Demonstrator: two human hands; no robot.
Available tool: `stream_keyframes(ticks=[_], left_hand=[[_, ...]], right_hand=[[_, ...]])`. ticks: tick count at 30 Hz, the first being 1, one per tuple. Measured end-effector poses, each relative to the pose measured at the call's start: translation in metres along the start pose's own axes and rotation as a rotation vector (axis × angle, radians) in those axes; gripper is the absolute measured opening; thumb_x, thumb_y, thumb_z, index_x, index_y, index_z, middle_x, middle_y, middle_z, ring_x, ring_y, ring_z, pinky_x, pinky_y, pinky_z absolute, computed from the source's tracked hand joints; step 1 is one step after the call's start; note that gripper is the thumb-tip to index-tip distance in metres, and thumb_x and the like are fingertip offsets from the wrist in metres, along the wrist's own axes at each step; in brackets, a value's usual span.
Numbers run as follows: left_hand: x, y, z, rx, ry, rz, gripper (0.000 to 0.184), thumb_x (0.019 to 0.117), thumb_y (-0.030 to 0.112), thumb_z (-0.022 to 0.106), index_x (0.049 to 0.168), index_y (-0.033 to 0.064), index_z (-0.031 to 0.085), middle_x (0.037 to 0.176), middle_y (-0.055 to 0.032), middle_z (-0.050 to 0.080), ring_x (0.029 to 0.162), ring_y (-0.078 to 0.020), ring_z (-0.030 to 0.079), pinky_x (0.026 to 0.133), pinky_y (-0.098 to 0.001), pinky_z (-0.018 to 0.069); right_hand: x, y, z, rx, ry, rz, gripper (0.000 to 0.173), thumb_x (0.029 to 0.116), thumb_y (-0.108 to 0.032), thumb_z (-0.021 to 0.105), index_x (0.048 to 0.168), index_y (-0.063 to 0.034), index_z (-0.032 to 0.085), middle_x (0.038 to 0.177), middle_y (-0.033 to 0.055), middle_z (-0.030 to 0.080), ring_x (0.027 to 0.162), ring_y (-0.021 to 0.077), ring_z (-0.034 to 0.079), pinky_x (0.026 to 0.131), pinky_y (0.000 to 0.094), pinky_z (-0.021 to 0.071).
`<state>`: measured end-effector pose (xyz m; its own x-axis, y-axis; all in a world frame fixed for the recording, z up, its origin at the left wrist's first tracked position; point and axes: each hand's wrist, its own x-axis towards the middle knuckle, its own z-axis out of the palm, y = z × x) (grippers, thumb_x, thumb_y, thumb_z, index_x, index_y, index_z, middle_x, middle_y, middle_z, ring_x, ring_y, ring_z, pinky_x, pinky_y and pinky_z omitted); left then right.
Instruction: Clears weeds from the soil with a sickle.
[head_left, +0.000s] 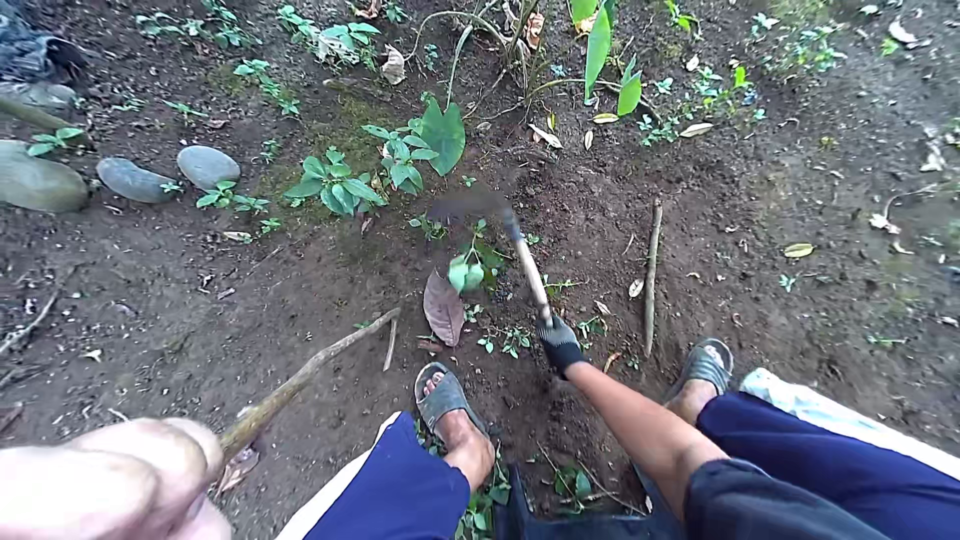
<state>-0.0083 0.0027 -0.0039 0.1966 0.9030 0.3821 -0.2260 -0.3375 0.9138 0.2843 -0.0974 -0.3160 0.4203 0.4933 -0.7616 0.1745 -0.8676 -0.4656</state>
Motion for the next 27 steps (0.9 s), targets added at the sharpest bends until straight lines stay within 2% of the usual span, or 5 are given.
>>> stream_keyframes(ticks=[4, 9, 15, 20, 27], left_hand=[[0.005, -0.007, -0.007, 0.015, -0.045, 0.021, 0.023, 0.1025, 0.016, 0.047, 0.083, 0.0125, 0.059, 0.070, 0.0038, 0.057, 0.060, -0.0081, 0.056, 0.059, -0.0226, 0.0488], [0.018, -0.015, -0.009, 0.009, -0.063, 0.092, 0.019, 0.0994, 0.013, 0.051, 0.083, 0.0160, 0.060, 0.070, 0.0051, 0.057, 0.058, -0.0059, 0.053, 0.056, -0.0204, 0.0458], [0.019, -0.015, -0.005, 0.059, 0.014, 0.067, 0.026, 0.1019, 0.016, 0.047, 0.078, 0.0179, 0.055, 0.065, 0.0076, 0.052, 0.054, -0.0050, 0.049, 0.054, -0.0197, 0.0438], [0.023, -0.025, -0.011, 0.099, 0.077, 0.153, 0.022, 0.1021, 0.019, 0.045, 0.084, 0.0182, 0.058, 0.065, 0.0085, 0.052, 0.052, -0.0047, 0.047, 0.050, -0.0193, 0.0404], [0.037, -0.020, 0.009, 0.177, -0.001, 0.241, 0.017, 0.1037, 0.029, 0.042, 0.098, 0.0268, 0.058, 0.074, 0.0158, 0.054, 0.055, 0.0014, 0.045, 0.048, -0.0146, 0.0358]], right_hand=[[0.030, -0.091, 0.015, 0.416, 0.127, 0.037, 0.047, 0.1117, -0.038, 0.042, 0.142, -0.0040, 0.052, 0.103, 0.0203, 0.066, 0.082, 0.0303, 0.065, 0.075, 0.0488, 0.0563], [0.053, -0.033, 0.016, -0.026, 0.011, 0.034, 0.049, 0.1073, -0.031, 0.051, 0.146, -0.0002, 0.052, 0.143, 0.0238, 0.059, 0.136, 0.0362, 0.055, 0.115, 0.0548, 0.0421], [0.038, -0.030, -0.030, -0.056, 0.049, -0.010, 0.049, 0.1078, -0.034, 0.051, 0.145, -0.0032, 0.053, 0.139, 0.0220, 0.061, 0.131, 0.0339, 0.058, 0.112, 0.0529, 0.0432], [0.032, -0.051, -0.006, 0.200, 0.285, 0.037, 0.051, 0.1080, -0.032, 0.052, 0.146, 0.0014, 0.049, 0.138, 0.0259, 0.060, 0.128, 0.0367, 0.059, 0.110, 0.0539, 0.0459], [0.005, 0.044, -0.048, -0.147, 0.169, 0.178, 0.054, 0.1058, -0.034, 0.055, 0.150, -0.0052, 0.047, 0.141, 0.0236, 0.060, 0.132, 0.0378, 0.058, 0.111, 0.0576, 0.0443]])
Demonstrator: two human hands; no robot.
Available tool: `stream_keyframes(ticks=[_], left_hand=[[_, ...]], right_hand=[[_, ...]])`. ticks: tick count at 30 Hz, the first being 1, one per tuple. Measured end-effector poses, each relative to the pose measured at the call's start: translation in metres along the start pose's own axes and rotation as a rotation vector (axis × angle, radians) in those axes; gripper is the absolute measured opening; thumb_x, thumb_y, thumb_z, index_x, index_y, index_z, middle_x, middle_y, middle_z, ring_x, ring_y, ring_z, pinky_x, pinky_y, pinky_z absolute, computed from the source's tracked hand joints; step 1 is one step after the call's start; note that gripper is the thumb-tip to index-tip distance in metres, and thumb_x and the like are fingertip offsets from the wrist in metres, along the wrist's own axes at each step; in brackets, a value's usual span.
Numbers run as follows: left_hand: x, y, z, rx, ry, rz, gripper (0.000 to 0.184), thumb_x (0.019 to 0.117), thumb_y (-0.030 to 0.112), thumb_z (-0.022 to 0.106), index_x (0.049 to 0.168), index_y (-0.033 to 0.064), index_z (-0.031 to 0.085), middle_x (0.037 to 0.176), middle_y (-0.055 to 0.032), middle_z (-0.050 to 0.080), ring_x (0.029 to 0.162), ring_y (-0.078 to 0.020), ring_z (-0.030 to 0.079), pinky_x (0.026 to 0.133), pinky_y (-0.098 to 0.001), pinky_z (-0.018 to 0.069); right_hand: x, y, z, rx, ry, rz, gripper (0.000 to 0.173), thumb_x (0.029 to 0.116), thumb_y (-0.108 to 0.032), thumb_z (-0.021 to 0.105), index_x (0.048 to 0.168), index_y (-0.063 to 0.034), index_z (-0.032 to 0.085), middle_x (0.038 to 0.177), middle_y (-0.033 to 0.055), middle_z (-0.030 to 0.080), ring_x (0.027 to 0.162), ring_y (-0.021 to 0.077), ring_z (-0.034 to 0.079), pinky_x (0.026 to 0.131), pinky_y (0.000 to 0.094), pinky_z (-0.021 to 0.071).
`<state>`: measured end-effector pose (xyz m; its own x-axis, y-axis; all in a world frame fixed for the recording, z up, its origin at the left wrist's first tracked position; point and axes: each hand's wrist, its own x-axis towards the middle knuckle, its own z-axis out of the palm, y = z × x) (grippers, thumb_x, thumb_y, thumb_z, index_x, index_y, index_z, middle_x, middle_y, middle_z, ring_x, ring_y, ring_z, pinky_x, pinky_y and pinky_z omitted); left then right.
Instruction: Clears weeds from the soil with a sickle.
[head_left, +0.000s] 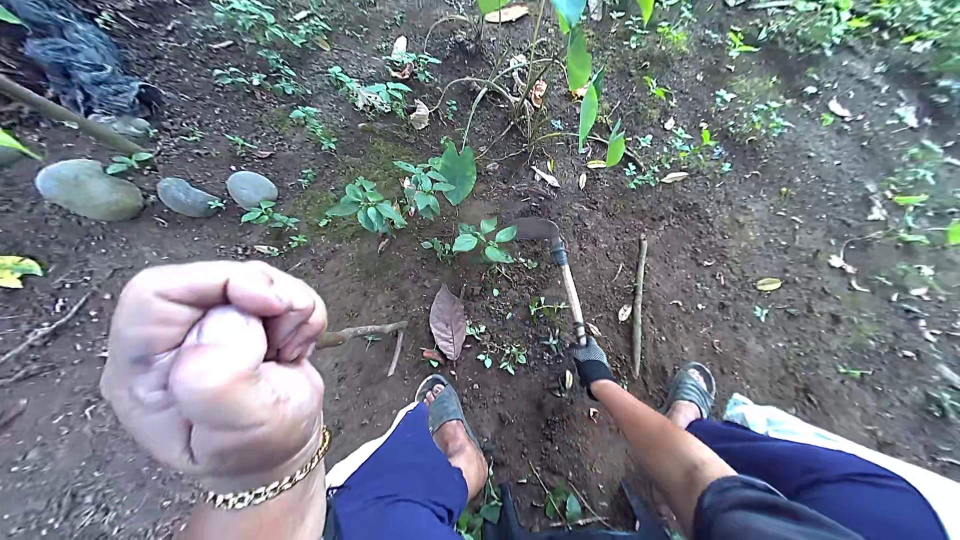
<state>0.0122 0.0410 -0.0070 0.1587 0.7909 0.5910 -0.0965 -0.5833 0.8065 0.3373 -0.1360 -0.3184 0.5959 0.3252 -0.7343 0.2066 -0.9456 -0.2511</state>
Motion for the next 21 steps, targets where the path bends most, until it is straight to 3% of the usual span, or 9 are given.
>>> stream_keyframes(ticks=[5, 8, 9, 11, 12, 14, 17, 19, 21], left_hand=[[-0.002, 0.007, 0.006, -0.002, -0.005, 0.055, 0.022, 0.1042, 0.026, 0.037, 0.101, 0.0270, 0.059, 0.077, 0.0168, 0.058, 0.055, 0.0026, 0.046, 0.048, -0.0125, 0.0377], [0.000, 0.011, 0.012, 0.017, -0.013, 0.077, 0.021, 0.1048, 0.025, 0.037, 0.101, 0.0274, 0.057, 0.076, 0.0175, 0.055, 0.054, 0.0033, 0.045, 0.048, -0.0125, 0.0367], [0.000, 0.011, 0.014, 0.024, -0.020, 0.076, 0.021, 0.1046, 0.024, 0.036, 0.101, 0.0269, 0.057, 0.076, 0.0175, 0.055, 0.055, 0.0035, 0.045, 0.048, -0.0122, 0.0367], [0.002, 0.010, 0.016, 0.020, -0.019, 0.072, 0.022, 0.1034, 0.021, 0.035, 0.101, 0.0259, 0.057, 0.075, 0.0177, 0.055, 0.054, 0.0044, 0.044, 0.047, -0.0115, 0.0354], [0.003, 0.009, 0.016, 0.017, -0.019, 0.074, 0.023, 0.1028, 0.020, 0.035, 0.101, 0.0254, 0.057, 0.075, 0.0177, 0.054, 0.054, 0.0045, 0.043, 0.047, -0.0115, 0.0347], [0.007, 0.007, 0.012, 0.013, -0.014, 0.085, 0.023, 0.1034, 0.021, 0.035, 0.101, 0.0257, 0.057, 0.076, 0.0181, 0.054, 0.054, 0.0051, 0.043, 0.048, -0.0113, 0.0346], [0.006, 0.007, 0.006, -0.006, -0.005, 0.085, 0.023, 0.1034, 0.020, 0.034, 0.101, 0.0241, 0.057, 0.075, 0.0157, 0.055, 0.052, 0.0029, 0.044, 0.046, -0.0120, 0.0354], [0.005, 0.008, 0.002, -0.013, 0.003, 0.088, 0.021, 0.1046, 0.023, 0.036, 0.100, 0.0248, 0.057, 0.074, 0.0155, 0.055, 0.052, 0.0025, 0.043, 0.045, -0.0124, 0.0346], [0.005, 0.009, -0.001, -0.010, 0.015, 0.090, 0.021, 0.1049, 0.024, 0.036, 0.099, 0.0255, 0.057, 0.073, 0.0157, 0.055, 0.051, 0.0022, 0.043, 0.045, -0.0125, 0.0347]], right_hand=[[-0.029, -0.052, -0.032, 0.279, 0.124, -0.128, 0.049, 0.1065, -0.031, 0.054, 0.147, -0.0033, 0.051, 0.134, 0.0246, 0.063, 0.121, 0.0369, 0.063, 0.104, 0.0566, 0.0483], [-0.038, -0.102, -0.007, 0.494, 0.135, -0.182, 0.045, 0.1071, -0.025, 0.053, 0.144, 0.0009, 0.049, 0.121, 0.0253, 0.064, 0.100, 0.0344, 0.066, 0.088, 0.0530, 0.0549], [-0.036, -0.106, 0.001, 0.434, 0.112, -0.181, 0.046, 0.1073, -0.025, 0.052, 0.144, 0.0016, 0.048, 0.123, 0.0257, 0.064, 0.102, 0.0348, 0.066, 0.090, 0.0526, 0.0548], [-0.029, -0.101, 0.003, 0.116, 0.009, -0.161, 0.052, 0.1070, -0.027, 0.051, 0.151, -0.0002, 0.043, 0.141, 0.0247, 0.059, 0.129, 0.0357, 0.060, 0.109, 0.0537, 0.0469], [-0.023, -0.095, -0.001, -0.046, -0.032, -0.161, 0.055, 0.1067, -0.030, 0.051, 0.154, -0.0029, 0.040, 0.145, 0.0229, 0.057, 0.134, 0.0353, 0.057, 0.112, 0.0547, 0.0447], [-0.024, -0.095, -0.021, -0.211, -0.050, -0.177, 0.057, 0.1067, -0.032, 0.051, 0.156, -0.0067, 0.039, 0.146, 0.0211, 0.057, 0.136, 0.0355, 0.056, 0.112, 0.0565, 0.0439], [-0.030, -0.099, -0.047, -0.175, -0.002, -0.204, 0.055, 0.1056, -0.032, 0.054, 0.153, -0.0071, 0.043, 0.144, 0.0217, 0.059, 0.134, 0.0362, 0.057, 0.112, 0.0573, 0.0436], [-0.032, -0.103, -0.044, 0.003, 0.060, -0.222, 0.052, 0.1058, -0.029, 0.054, 0.151, -0.0047, 0.045, 0.138, 0.0229, 0.062, 0.124, 0.0357, 0.063, 0.105, 0.0550, 0.0485], [-0.041, -0.114, -0.026, 0.276, 0.080, -0.219, 0.051, 0.1069, -0.026, 0.052, 0.150, -0.0020, 0.042, 0.121, 0.0237, 0.065, 0.099, 0.0334, 0.069, 0.087, 0.0514, 0.0567]])
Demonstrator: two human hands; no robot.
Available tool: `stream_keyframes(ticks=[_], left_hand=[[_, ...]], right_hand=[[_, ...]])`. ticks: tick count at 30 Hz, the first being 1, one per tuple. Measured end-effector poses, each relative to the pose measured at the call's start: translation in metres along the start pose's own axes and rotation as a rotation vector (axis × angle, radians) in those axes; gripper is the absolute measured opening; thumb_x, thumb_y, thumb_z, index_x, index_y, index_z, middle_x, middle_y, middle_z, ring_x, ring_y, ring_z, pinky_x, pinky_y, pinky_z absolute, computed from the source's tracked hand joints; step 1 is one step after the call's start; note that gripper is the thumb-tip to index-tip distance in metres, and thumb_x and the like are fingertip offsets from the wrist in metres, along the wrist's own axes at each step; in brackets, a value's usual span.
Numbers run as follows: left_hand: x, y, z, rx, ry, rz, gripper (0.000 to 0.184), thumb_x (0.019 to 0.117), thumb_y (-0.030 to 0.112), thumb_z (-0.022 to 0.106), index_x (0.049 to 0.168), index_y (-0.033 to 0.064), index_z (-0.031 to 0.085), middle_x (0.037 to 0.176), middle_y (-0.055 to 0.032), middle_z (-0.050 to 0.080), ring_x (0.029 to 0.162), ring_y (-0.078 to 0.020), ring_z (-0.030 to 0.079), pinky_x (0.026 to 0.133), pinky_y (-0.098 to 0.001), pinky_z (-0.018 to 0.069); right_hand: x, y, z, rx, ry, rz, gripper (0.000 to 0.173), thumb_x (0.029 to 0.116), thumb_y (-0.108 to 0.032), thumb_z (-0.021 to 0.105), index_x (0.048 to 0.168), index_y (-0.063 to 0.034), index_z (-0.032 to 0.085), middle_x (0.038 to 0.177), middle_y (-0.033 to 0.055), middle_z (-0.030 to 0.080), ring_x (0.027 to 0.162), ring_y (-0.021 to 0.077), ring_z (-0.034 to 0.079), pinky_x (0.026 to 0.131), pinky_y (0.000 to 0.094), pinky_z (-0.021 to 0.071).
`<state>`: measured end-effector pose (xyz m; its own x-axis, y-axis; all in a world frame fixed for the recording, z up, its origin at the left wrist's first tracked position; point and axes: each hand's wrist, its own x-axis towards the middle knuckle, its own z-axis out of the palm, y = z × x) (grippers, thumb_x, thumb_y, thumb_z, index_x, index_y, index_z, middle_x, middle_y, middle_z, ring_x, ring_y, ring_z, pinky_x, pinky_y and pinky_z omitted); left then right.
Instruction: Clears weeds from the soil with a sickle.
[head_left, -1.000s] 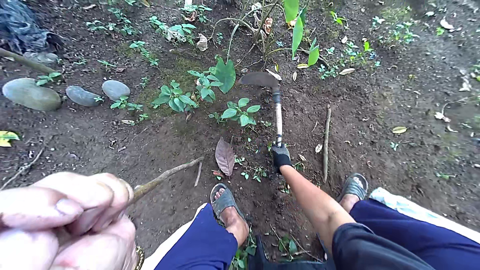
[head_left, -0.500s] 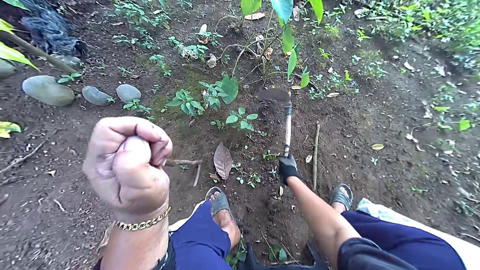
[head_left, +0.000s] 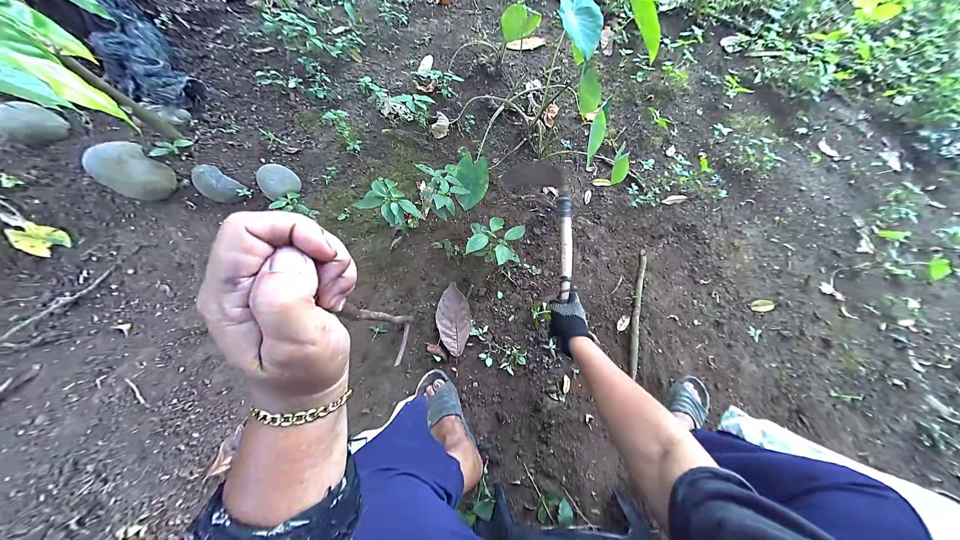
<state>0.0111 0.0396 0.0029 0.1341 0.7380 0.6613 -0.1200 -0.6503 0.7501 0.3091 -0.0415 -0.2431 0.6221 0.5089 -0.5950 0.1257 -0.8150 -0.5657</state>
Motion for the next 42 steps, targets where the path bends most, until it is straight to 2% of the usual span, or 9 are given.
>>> stream_keyframes(ticks=[2, 7, 12, 17, 25, 29, 32, 36, 42], left_hand=[[-0.001, 0.000, -0.002, 0.005, 0.005, -0.011, 0.020, 0.1055, 0.027, 0.038, 0.101, 0.0257, 0.057, 0.074, 0.0161, 0.056, 0.052, 0.0024, 0.045, 0.046, -0.0124, 0.0359], [0.002, -0.002, 0.001, -0.004, -0.018, 0.010, 0.020, 0.1052, 0.026, 0.036, 0.101, 0.0255, 0.056, 0.075, 0.0160, 0.054, 0.053, 0.0026, 0.044, 0.046, -0.0123, 0.0354], [0.000, -0.001, 0.005, 0.011, -0.019, 0.009, 0.019, 0.1054, 0.026, 0.037, 0.102, 0.0288, 0.056, 0.078, 0.0206, 0.056, 0.057, 0.0064, 0.045, 0.049, -0.0108, 0.0357], [-0.007, 0.004, 0.028, 0.061, -0.110, -0.004, 0.029, 0.1091, 0.040, 0.036, 0.099, 0.0217, 0.056, 0.075, 0.0146, 0.051, 0.057, 0.0041, 0.042, 0.050, -0.0133, 0.0352], [-0.003, 0.000, 0.027, 0.033, -0.152, 0.006, 0.031, 0.1093, 0.035, 0.035, 0.097, 0.0161, 0.057, 0.073, 0.0113, 0.049, 0.055, 0.0034, 0.038, 0.049, -0.0132, 0.0320], [-0.001, 0.000, 0.006, 0.028, -0.060, 0.008, 0.025, 0.1083, 0.032, 0.036, 0.100, 0.0246, 0.058, 0.075, 0.0165, 0.052, 0.055, 0.0052, 0.041, 0.049, -0.0121, 0.0331], [0.001, 0.003, -0.002, 0.007, 0.003, -0.008, 0.023, 0.1051, 0.023, 0.034, 0.098, 0.0233, 0.056, 0.071, 0.0142, 0.052, 0.051, 0.0028, 0.040, 0.045, -0.0126, 0.0321], [0.003, 0.003, -0.001, 0.005, 0.019, -0.023, 0.023, 0.1038, 0.020, 0.033, 0.098, 0.0220, 0.055, 0.069, 0.0132, 0.050, 0.049, 0.0015, 0.038, 0.044, -0.0132, 0.0318], [0.000, 0.001, -0.007, 0.013, 0.016, 0.013, 0.022, 0.1055, 0.023, 0.034, 0.099, 0.0248, 0.056, 0.072, 0.0167, 0.052, 0.053, 0.0043, 0.041, 0.047, -0.0121, 0.0329]], right_hand=[[-0.009, -0.008, 0.022, 0.157, 0.008, 0.048, 0.052, 0.1084, -0.027, 0.050, 0.153, -0.0030, 0.036, 0.109, 0.0219, 0.065, 0.083, 0.0302, 0.066, 0.076, 0.0484, 0.0566], [0.019, 0.033, 0.011, -0.339, -0.133, 0.033, 0.061, 0.1022, -0.024, 0.059, 0.156, -0.0041, 0.038, 0.145, 0.0241, 0.057, 0.134, 0.0371, 0.057, 0.112, 0.0559, 0.0446], [0.022, 0.013, -0.039, -0.380, -0.076, -0.020, 0.056, 0.1051, -0.027, 0.055, 0.155, -0.0068, 0.039, 0.141, 0.0238, 0.060, 0.129, 0.0376, 0.060, 0.108, 0.0575, 0.0464], [0.005, -0.008, 0.025, -0.004, 0.049, -0.021, 0.052, 0.1071, -0.023, 0.052, 0.151, 0.0028, 0.040, 0.138, 0.0283, 0.058, 0.122, 0.0383, 0.062, 0.104, 0.0545, 0.0495], [0.005, 0.064, -0.004, -0.484, -0.176, 0.016, 0.060, 0.1002, -0.027, 0.063, 0.153, -0.0074, 0.043, 0.137, 0.0236, 0.063, 0.128, 0.0396, 0.061, 0.107, 0.0604, 0.0466], [-0.003, 0.046, -0.003, -0.215, 0.025, -0.002, 0.053, 0.1047, -0.024, 0.057, 0.150, -0.0008, 0.045, 0.139, 0.0262, 0.060, 0.128, 0.0390, 0.060, 0.109, 0.0566, 0.0448], [-0.022, 0.062, 0.031, 0.054, 0.117, 0.030, 0.051, 0.1051, -0.024, 0.056, 0.148, 0.0017, 0.044, 0.125, 0.0285, 0.063, 0.106, 0.0396, 0.066, 0.092, 0.0581, 0.0537], [-0.038, 0.127, 0.026, -0.287, -0.119, 0.148, 0.056, 0.1035, -0.024, 0.059, 0.153, -0.0048, 0.042, 0.137, 0.0269, 0.062, 0.126, 0.0418, 0.061, 0.105, 0.0597, 0.0483], [-0.018, 0.095, -0.026, -0.327, -0.034, 0.027, 0.051, 0.1041, -0.028, 0.059, 0.147, -0.0032, 0.049, 0.133, 0.0266, 0.063, 0.122, 0.0411, 0.063, 0.104, 0.0601, 0.0483]])
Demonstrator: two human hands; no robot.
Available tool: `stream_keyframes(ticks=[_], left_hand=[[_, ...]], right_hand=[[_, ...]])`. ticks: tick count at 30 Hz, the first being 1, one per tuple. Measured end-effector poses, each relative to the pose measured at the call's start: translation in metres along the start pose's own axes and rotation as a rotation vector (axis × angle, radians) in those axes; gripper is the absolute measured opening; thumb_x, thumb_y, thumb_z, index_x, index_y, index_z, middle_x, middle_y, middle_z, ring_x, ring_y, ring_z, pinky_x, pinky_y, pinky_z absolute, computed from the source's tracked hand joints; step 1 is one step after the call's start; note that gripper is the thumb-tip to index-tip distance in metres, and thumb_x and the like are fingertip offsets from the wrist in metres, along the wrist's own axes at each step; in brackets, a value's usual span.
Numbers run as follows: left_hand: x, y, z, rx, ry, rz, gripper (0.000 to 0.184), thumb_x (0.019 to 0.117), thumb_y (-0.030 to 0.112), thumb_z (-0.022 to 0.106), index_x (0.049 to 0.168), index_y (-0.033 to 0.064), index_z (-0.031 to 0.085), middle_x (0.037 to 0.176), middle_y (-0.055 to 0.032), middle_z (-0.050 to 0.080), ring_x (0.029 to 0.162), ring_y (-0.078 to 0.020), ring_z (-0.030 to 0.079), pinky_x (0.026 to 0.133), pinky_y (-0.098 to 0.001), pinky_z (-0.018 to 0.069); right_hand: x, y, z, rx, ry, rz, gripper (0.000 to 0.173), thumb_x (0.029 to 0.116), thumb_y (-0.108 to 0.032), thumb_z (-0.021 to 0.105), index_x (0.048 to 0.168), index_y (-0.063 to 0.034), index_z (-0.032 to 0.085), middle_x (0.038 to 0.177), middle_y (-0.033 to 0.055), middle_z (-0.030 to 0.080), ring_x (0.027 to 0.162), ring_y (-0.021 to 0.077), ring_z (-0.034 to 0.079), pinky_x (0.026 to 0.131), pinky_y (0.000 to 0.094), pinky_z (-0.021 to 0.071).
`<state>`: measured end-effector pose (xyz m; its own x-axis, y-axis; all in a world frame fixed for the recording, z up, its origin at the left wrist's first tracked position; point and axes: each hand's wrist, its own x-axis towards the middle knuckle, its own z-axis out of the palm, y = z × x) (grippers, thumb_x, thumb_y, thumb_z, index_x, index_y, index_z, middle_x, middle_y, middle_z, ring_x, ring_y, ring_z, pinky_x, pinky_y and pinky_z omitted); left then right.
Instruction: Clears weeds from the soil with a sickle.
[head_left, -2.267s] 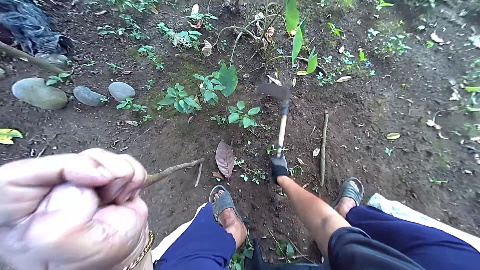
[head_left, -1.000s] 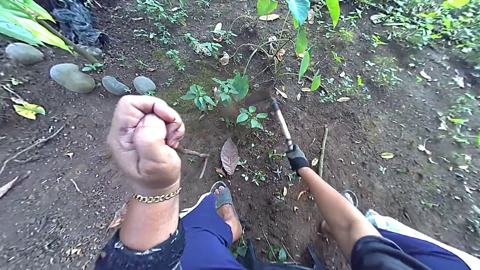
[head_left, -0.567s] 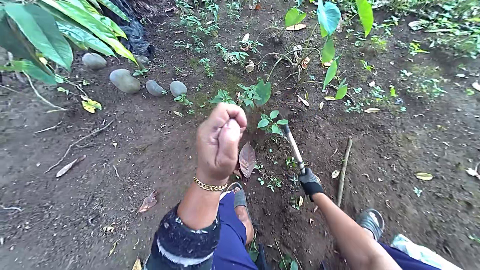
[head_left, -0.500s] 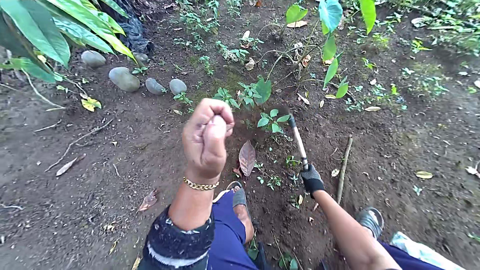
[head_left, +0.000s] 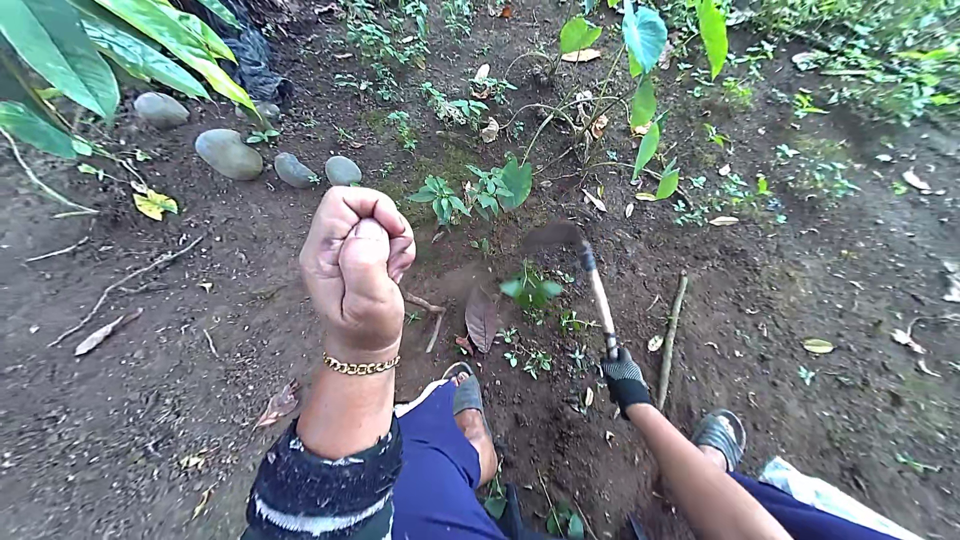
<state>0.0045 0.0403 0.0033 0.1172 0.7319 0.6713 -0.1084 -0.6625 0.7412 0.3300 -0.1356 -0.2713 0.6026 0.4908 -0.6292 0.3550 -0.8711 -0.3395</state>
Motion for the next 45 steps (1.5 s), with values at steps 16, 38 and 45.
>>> stream_keyframes(ticks=[16, 38, 45], left_hand=[[0.002, -0.002, 0.007, 0.007, -0.046, -0.007, 0.025, 0.1079, 0.030, 0.035, 0.100, 0.0228, 0.057, 0.075, 0.0156, 0.052, 0.055, 0.0044, 0.042, 0.049, -0.0122, 0.0353], [0.003, 0.002, 0.010, -0.014, -0.025, -0.027, 0.022, 0.1041, 0.020, 0.034, 0.100, 0.0229, 0.055, 0.072, 0.0143, 0.052, 0.050, 0.0028, 0.040, 0.045, -0.0123, 0.0327], [0.002, -0.001, 0.002, -0.005, -0.028, -0.004, 0.022, 0.1060, 0.024, 0.034, 0.101, 0.0258, 0.055, 0.075, 0.0182, 0.053, 0.054, 0.0052, 0.043, 0.048, -0.0114, 0.0342]], right_hand=[[0.009, -0.039, -0.022, -0.033, 0.030, -0.003, 0.049, 0.1049, -0.026, 0.054, 0.149, -0.0051, 0.046, 0.134, 0.0248, 0.063, 0.125, 0.0395, 0.062, 0.105, 0.0594, 0.0479], [-0.016, -0.016, 0.040, 0.129, 0.039, 0.072, 0.055, 0.1047, -0.024, 0.057, 0.151, 0.0000, 0.042, 0.137, 0.0277, 0.061, 0.125, 0.0404, 0.062, 0.106, 0.0569, 0.0488], [-0.008, 0.005, -0.029, -0.116, 0.000, 0.031, 0.054, 0.1050, -0.029, 0.056, 0.151, -0.0045, 0.044, 0.135, 0.0257, 0.063, 0.126, 0.0406, 0.062, 0.106, 0.0595, 0.0473]])
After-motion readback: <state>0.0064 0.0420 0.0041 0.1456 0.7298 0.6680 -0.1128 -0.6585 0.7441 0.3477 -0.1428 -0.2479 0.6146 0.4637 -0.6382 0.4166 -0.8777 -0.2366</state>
